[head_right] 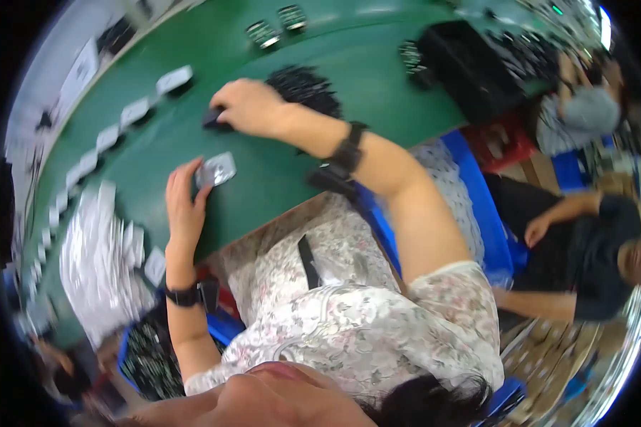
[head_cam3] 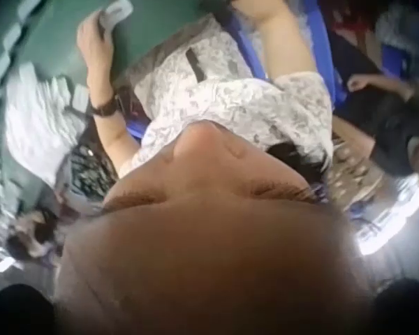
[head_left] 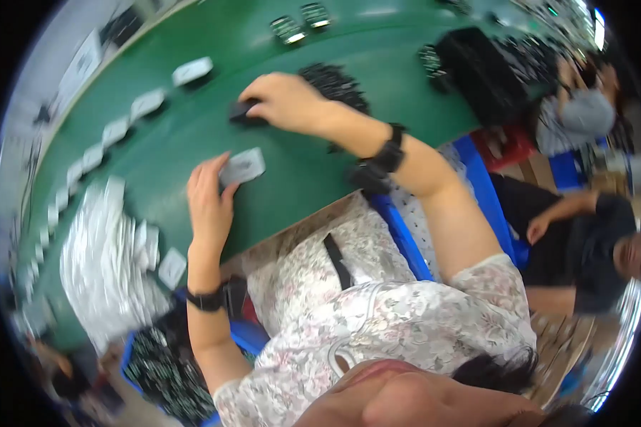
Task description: Assembling electronic circuit boards into plastic housings on a production line.
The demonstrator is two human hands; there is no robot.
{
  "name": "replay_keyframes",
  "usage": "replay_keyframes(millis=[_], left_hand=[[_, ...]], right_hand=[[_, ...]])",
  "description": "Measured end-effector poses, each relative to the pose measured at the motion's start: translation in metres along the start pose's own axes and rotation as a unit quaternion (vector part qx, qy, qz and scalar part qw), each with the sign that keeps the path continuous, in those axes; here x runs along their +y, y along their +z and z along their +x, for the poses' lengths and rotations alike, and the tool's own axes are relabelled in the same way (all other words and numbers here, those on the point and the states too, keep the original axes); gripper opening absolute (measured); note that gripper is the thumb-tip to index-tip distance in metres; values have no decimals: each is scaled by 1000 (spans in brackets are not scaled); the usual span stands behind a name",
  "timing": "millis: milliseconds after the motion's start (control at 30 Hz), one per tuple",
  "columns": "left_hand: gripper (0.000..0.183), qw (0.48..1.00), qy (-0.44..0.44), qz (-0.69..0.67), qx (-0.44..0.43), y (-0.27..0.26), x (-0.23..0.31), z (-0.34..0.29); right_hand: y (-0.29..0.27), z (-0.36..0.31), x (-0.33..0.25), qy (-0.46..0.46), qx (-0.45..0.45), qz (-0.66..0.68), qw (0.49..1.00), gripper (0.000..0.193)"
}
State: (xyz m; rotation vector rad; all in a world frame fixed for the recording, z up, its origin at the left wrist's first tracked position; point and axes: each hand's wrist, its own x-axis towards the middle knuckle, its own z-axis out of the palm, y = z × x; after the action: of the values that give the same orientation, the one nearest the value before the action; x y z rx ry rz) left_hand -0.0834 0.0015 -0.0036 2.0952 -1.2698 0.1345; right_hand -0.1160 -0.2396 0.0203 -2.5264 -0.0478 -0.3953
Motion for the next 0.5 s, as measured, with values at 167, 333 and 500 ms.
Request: replay_keyframes(millis=[167,333,500], left_hand=[[48,985,-91,-141,48,-3,-3,-10],[52,975,-127,-161,83,-17,-11,-21],[54,996,-30,-75,49,-12,-9,-26]], right_hand=[[-3,-12,-29,-108,14,54,993,27],[7,-18,-54,-159,-38,23,986,28],[8,-31,-65,-163,-58,-38,984,27]])
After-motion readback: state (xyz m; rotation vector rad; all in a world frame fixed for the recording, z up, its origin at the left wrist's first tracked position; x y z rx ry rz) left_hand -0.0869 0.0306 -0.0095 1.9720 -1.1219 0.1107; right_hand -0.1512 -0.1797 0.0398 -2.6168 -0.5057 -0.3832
